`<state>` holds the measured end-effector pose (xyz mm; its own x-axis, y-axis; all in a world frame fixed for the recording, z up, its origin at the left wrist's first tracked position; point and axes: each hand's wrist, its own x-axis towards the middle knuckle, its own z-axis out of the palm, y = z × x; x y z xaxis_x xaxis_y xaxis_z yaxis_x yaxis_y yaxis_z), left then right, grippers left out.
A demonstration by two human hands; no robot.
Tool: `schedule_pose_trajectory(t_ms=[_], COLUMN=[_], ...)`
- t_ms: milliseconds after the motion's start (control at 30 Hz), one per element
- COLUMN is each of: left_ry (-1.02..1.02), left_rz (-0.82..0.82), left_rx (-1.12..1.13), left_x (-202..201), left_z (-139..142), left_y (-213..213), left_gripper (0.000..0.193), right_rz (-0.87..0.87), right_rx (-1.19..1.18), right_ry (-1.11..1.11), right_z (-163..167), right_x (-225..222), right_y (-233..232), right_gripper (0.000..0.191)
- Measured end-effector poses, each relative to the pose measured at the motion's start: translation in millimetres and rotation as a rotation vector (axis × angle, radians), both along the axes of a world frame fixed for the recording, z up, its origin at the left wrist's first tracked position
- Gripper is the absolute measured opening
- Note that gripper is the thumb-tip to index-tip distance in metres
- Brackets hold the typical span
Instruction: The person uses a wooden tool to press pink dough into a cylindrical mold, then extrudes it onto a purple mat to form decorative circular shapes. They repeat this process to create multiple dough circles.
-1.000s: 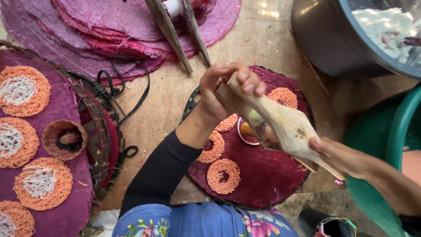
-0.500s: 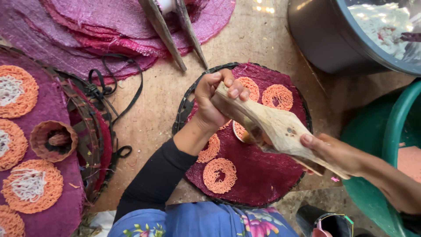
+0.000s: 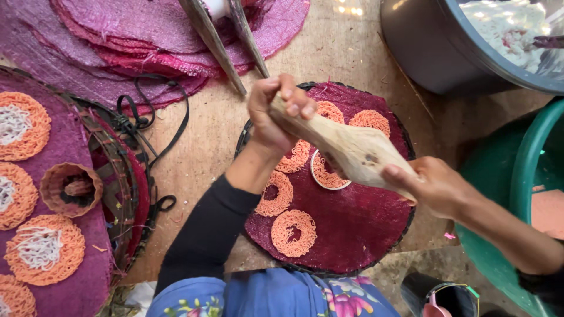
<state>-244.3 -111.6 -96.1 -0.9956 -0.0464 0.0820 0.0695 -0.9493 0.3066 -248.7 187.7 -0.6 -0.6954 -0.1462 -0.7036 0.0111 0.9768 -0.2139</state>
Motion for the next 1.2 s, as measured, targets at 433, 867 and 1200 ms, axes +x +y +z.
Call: schedule_pose_trajectory(t_ms=[433,867,1200], left_ry=[0.227,0.628,0.15], left_rz=[-0.194,1.062,0.655], left_rx=[0.014,-1.933,-1.718], left_x=[78,152,210], left_z=[55,25,23], left_y=[-11,36,-9], left_gripper=[0.072,0.041,0.062], right_rz=[-0.286,-0.019,0.474], right_rx=[-0.28,-0.55,-0.471], right_ry=[-0.126,0.566,1.055], right_z=[22,-28,-51], right_x=[73,142,139], right_y=[47,-16,-46], right_gripper=[0.076,0.06,0.086])
